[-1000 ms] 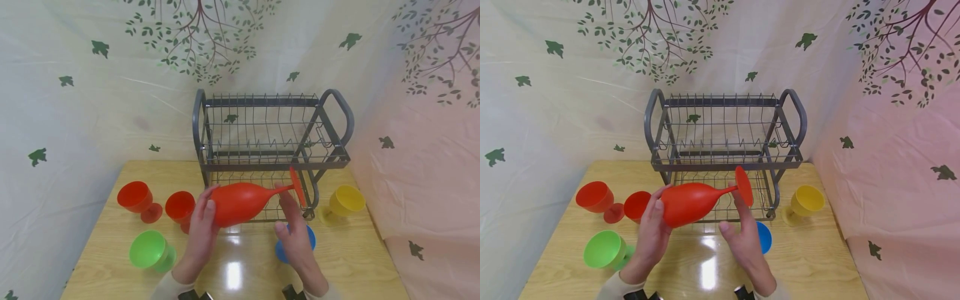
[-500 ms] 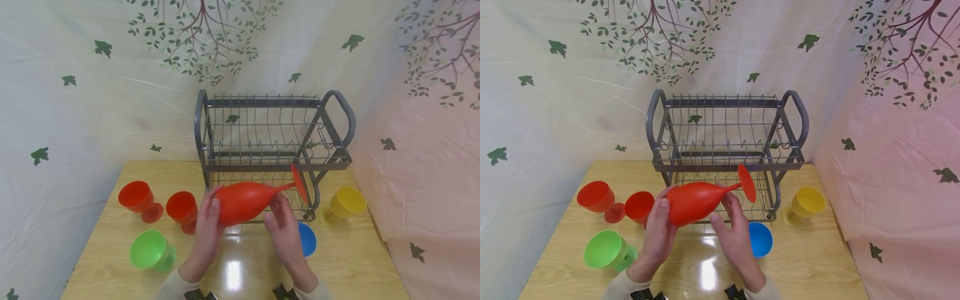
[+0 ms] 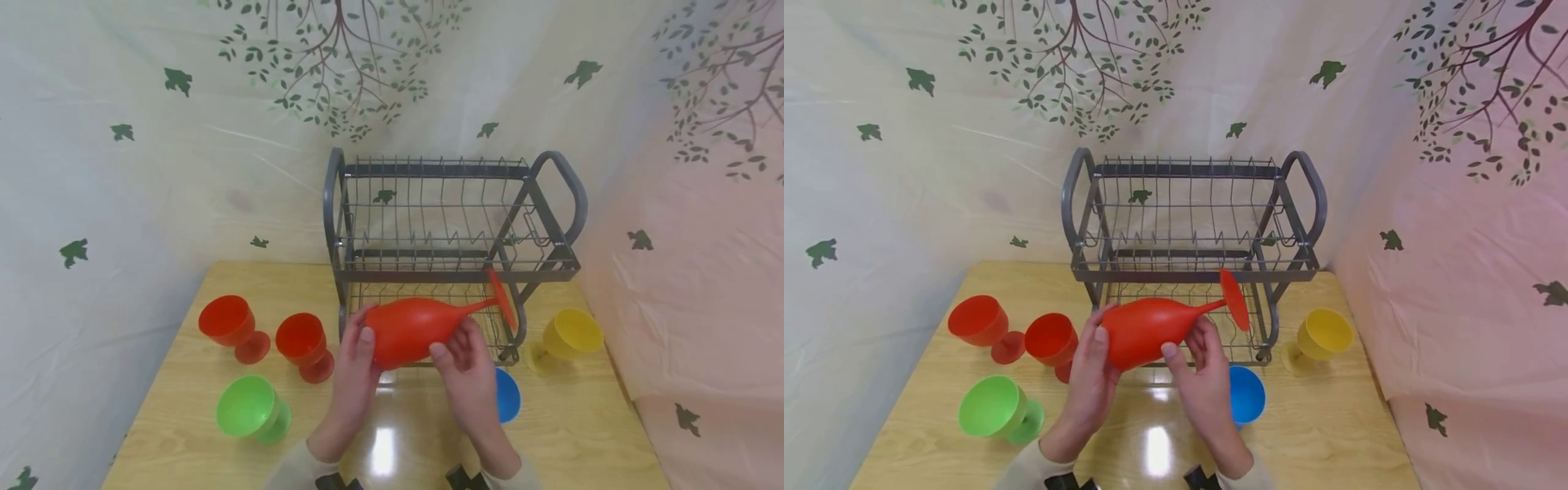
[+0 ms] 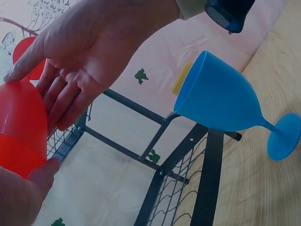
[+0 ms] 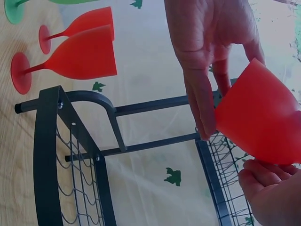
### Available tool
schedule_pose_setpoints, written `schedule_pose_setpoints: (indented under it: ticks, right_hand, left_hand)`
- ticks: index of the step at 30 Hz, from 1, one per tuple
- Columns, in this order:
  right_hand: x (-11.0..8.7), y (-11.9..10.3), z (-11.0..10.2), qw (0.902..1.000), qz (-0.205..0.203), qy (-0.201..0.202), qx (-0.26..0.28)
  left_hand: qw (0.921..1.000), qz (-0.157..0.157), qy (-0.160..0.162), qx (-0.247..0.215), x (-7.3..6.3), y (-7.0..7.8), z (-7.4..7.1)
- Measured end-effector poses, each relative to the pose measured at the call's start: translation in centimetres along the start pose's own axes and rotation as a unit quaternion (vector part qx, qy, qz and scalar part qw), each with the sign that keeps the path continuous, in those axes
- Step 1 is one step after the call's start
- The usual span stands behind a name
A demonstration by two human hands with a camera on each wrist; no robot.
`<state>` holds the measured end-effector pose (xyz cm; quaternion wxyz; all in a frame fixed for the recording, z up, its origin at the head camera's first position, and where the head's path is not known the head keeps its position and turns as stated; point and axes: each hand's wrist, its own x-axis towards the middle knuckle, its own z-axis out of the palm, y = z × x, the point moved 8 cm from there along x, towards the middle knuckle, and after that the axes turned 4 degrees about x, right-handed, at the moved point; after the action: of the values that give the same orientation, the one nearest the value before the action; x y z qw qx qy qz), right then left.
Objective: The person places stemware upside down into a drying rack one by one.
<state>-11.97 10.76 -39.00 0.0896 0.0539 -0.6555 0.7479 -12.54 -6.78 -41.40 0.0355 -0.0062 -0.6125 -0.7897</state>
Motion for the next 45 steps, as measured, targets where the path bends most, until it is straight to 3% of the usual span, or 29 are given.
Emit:
schedule_pose_setpoints:
  ticks: [5,7,9,11,12,15,17,18,20,23,26,31,35,40,45]
  right_hand:
    - [0.2,-1.1,-0.9,0.9996,-0.013,0.021,0.013]
    - [0.2,-1.4,-1.3,0.9994,-0.015,0.029,0.014]
    - [0.1,-1.8,-1.8,0.9991,-0.017,0.035,0.017]
    - [0.2,-2.3,-2.2,0.9986,-0.024,0.038,0.026]
    - [0.2,-2.6,-2.4,0.9984,-0.030,0.039,0.028]
    - [0.3,-3.3,-3.2,0.9976,-0.043,0.045,0.028]
    - [0.3,-3.7,-3.7,0.9972,-0.049,0.052,0.022]
    - [0.3,-3.8,-3.9,0.9971,-0.049,0.055,0.017]
    - [0.3,-4.1,-4.4,0.9968,-0.051,0.061,0.011]
    - [0.3,-4.5,-5.1,0.9962,-0.059,0.064,0.001]
    - [0.3,-5.1,-5.7,0.9953,-0.074,0.063,-0.003]
    - [0.3,-6.0,-6.5,0.9933,-0.096,0.063,-0.012]
    - [0.5,-6.8,-7.1,0.9920,-0.107,0.061,-0.025]
    - [1.1,-8.5,-8.1,0.9895,-0.121,0.061,-0.050]
    - [2.4,-11.1,-9.2,0.9817,-0.171,0.074,-0.042]
  left_hand:
    - [0.9968,0.038,-0.034,0.062,0.1,1.0,0.7]
    - [0.9898,0.079,-0.051,0.106,0.0,1.9,0.8]
    - [0.9758,0.145,-0.059,0.152,-0.3,3.1,0.8]
    - [0.9500,0.238,-0.056,0.193,-0.6,4.8,0.6]
    - [0.9322,0.286,-0.047,0.218,-0.8,5.6,0.5]
    - [0.8675,0.416,-0.011,0.272,-1.3,7.9,0.0]
    - [0.8309,0.464,0.008,0.306,-1.4,8.9,-0.3]
    - [0.8135,0.481,0.018,0.326,-1.4,9.2,-0.4]
    - [0.7863,0.497,0.032,0.366,-1.1,9.7,-0.7]
    - [0.7553,0.489,0.042,0.434,-0.3,9.8,-1.1]
    - [0.7314,0.465,0.043,0.497,0.8,9.7,-1.4]
    - [0.7073,0.424,0.025,0.565,2.1,9.5,-1.5]
    - [0.6953,0.396,0.003,0.600,2.4,9.1,-1.6]
    - [0.6885,0.369,-0.011,0.624,2.3,8.7,-1.9]
    - [0.6890,0.361,-0.015,0.628,2.1,8.6,-2.0]
